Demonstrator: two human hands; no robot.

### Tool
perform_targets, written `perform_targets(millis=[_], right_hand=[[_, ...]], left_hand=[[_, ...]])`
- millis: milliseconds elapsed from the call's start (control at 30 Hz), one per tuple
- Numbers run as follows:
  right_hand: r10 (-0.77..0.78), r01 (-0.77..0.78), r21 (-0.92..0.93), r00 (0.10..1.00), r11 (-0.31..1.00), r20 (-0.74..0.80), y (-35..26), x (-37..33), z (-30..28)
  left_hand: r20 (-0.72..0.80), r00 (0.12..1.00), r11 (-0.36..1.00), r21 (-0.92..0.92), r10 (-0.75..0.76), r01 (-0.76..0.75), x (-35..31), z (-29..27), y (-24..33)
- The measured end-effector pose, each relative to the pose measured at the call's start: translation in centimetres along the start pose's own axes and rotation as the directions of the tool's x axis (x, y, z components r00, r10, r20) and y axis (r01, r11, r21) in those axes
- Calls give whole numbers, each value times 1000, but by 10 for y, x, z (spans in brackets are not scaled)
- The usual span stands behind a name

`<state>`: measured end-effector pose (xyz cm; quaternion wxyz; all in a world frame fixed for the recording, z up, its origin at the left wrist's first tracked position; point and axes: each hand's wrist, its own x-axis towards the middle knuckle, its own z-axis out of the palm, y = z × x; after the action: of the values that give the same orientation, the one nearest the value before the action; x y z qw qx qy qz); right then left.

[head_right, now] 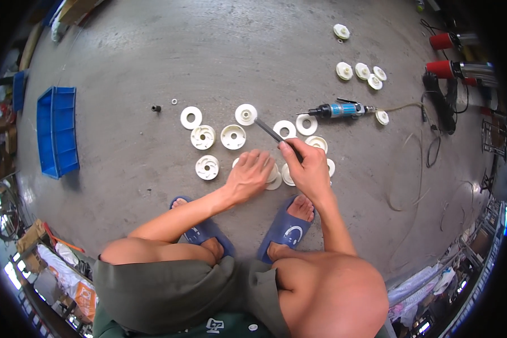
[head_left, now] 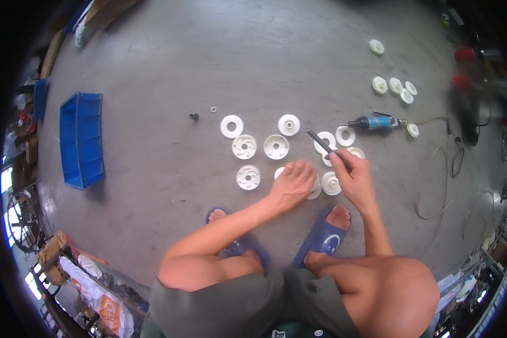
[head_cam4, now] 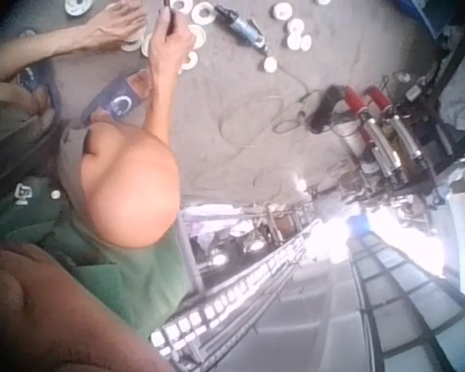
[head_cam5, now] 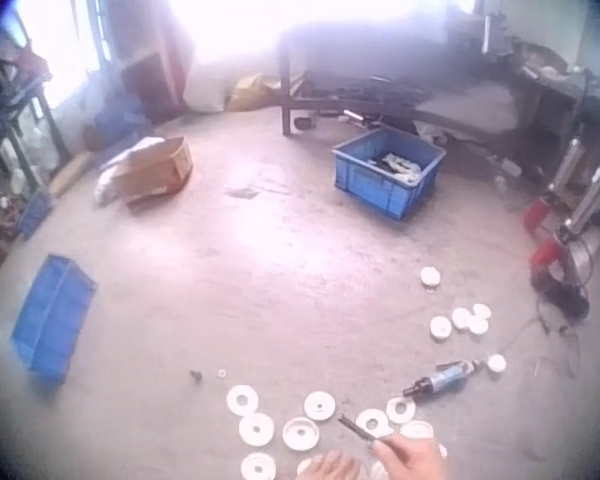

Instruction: The person cleans plastic discs with a file, stacks them onto a metal rod, and inserts the stack into a metal cylinder. They then attach a red cap and a long black cable to the assembly.

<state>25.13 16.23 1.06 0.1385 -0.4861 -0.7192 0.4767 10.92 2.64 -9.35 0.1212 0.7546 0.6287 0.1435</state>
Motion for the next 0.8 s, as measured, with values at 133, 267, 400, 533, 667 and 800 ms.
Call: perform_targets(millis=[133,267,400,533,667,800], right_hand=[[-32,32,-7,999,999,5,-9,-8,-16],[-110,118,-68,987,991,114,-17,-15,-21],[-192,230,-151,954,962,229,-23,-18,-10],[-258,306,-173,933,936,251,-29,-16,-2],[-300,372,-256,912,892,280,-36,-14,-4],[-277,417,-405,890,813,361,-39,-7,-18]], left_hand=[[-111,985,928,-364,-133,84,10,-36,-11],[-94,892,666,-700,-442,257,-8,-78,-38],[-157,886,710,-665,-436,232,-10,-110,-49],[-215,919,841,-509,-331,184,-6,-120,-51],[-153,946,862,-473,-287,185,-7,-127,-55],[49,961,695,-681,-273,232,-14,-125,-59]])
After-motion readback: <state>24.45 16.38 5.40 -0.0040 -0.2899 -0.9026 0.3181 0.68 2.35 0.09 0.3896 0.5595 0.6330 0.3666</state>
